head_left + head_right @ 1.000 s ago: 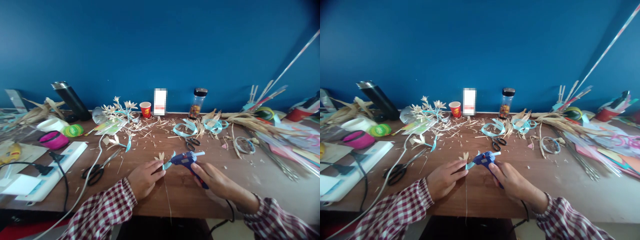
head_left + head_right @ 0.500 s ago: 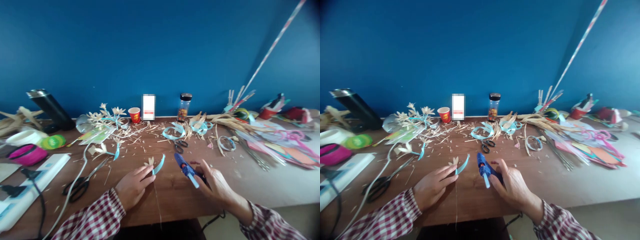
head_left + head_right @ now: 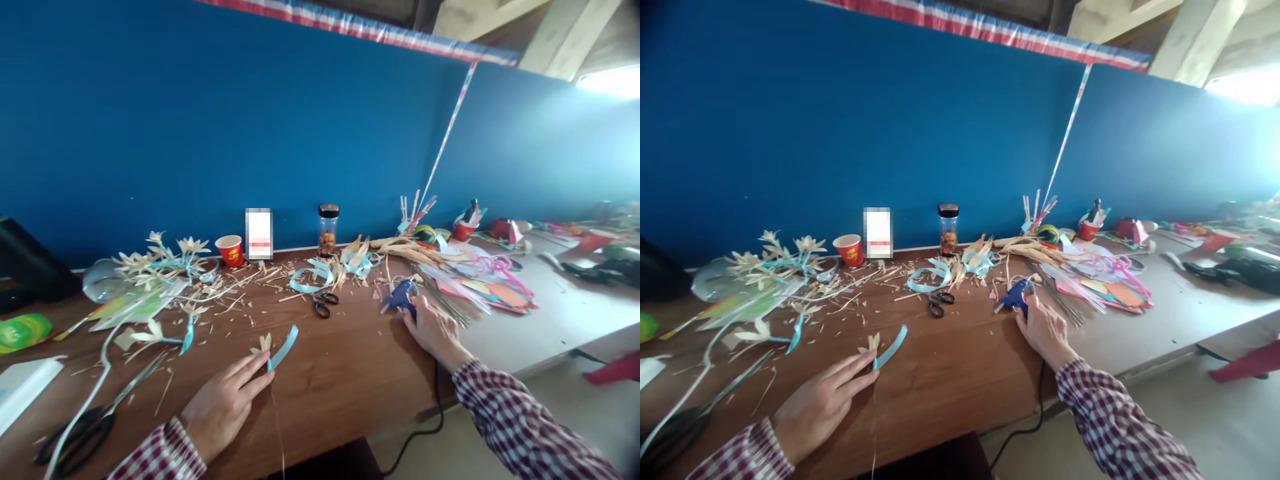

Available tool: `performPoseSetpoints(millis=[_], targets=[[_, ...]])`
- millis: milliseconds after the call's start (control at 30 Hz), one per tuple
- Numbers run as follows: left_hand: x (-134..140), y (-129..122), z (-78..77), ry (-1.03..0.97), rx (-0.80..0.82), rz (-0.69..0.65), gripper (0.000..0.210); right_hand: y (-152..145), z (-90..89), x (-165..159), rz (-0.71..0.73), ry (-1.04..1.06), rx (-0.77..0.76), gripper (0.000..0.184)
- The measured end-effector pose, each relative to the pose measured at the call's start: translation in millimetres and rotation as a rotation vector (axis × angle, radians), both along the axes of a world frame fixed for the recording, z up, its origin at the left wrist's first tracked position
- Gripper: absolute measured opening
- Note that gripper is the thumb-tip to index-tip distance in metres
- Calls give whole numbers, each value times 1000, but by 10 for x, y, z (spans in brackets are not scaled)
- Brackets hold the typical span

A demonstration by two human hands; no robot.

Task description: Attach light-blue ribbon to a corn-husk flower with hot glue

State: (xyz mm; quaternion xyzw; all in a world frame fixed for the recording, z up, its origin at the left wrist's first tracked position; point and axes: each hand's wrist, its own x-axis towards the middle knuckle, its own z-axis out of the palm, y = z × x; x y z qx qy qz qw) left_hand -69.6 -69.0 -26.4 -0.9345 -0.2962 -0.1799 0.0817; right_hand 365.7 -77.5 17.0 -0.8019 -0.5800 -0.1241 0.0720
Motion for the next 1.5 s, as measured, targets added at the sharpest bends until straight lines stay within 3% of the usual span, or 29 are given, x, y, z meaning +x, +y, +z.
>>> performPoseSetpoints(millis=[267,433,500,567,700,800,900,1200,1500], targets=[[18,-6,23,-35,-19,0,57,-43,45,46,39,-1,-50,35],[46,-41,68,-30,-62,3,51,-120,233,-225,122,-10,130,34],[52,-44,80,-29,-75,-4,48,-136,326,-558,315,122,163,25],[54,-40,84,-22,-80,-23,46,-130,398,-993,606,296,133,18],[45,-28,76,2,-96,-36,44,14,392,-1818,995,430,8,22],[40,-27,74,18,-116,-40,44,194,271,-2135,1008,420,-145,24],[45,-39,98,17,-134,-19,42,317,147,-2204,984,397,-249,21],[60,-44,108,-55,-152,11,44,360,15,-2136,965,464,-274,17],[64,-45,148,-19,-210,15,47,445,59,-2223,961,604,-323,21]])
